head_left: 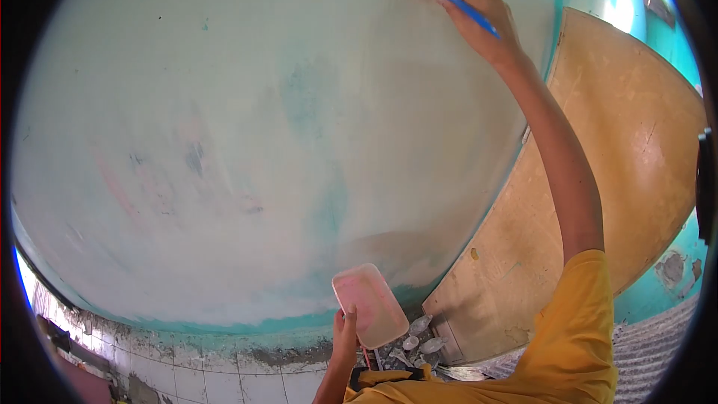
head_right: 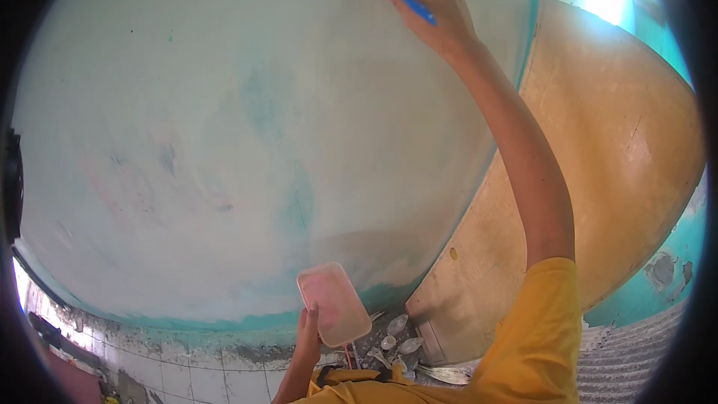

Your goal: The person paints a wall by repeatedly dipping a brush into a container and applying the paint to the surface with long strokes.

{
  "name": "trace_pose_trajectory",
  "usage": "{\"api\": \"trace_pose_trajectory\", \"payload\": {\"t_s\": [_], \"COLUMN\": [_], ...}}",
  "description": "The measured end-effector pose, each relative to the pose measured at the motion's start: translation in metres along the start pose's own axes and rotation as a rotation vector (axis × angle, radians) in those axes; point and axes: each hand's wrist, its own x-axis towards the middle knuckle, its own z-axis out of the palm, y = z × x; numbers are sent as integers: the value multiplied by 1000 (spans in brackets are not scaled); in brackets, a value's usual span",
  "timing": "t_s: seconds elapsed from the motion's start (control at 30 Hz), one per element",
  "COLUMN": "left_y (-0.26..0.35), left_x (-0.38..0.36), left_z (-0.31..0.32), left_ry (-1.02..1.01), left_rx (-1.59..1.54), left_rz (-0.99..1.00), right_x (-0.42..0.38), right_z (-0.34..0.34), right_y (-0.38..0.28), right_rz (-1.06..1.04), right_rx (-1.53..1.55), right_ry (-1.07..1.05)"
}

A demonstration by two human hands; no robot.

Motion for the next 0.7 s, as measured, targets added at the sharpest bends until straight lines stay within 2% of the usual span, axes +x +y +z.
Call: {"api": "trace_pose_trajectory", "payload": {"t_s": [0.07,0.13,0.27,0.37,0.43,0.5,0.57,0.6,0.67,0.7], "left_y": [-5,-9,-3,-3,-3,0,2,2,2,3], "left_x": [4,5,2,5,5,6,6,5,3,2], "left_z": [-4,-7,-8,-12,-12,-11,-11,-10,-9,-7], "left_ry": [-19,18,49,13,38,15,-7,14,39,40], "left_rx": [9,14,2,13,19,18,18,29,40,32], "left_rz": [4,10,-1,21,18,24,32,15,-5,-2], "right_x": [-28,-85,-169,-161,-121,-70,-24,-9,11,8], "right_z": [19,29,31,29,32,33,33,28,24,25], "right_y": [6,-22,-73,-68,-45,-19,3,2,-5,-15], "right_rz": [-140,-99,-8,17,4,89,-42,-41,-103,-92], "right_rx": [-38,-118,159,219,97,164,79,81,-45,-96], "right_ry": [-113,-258,-750,-790,-689,-488,-161,-161,82,95]}}
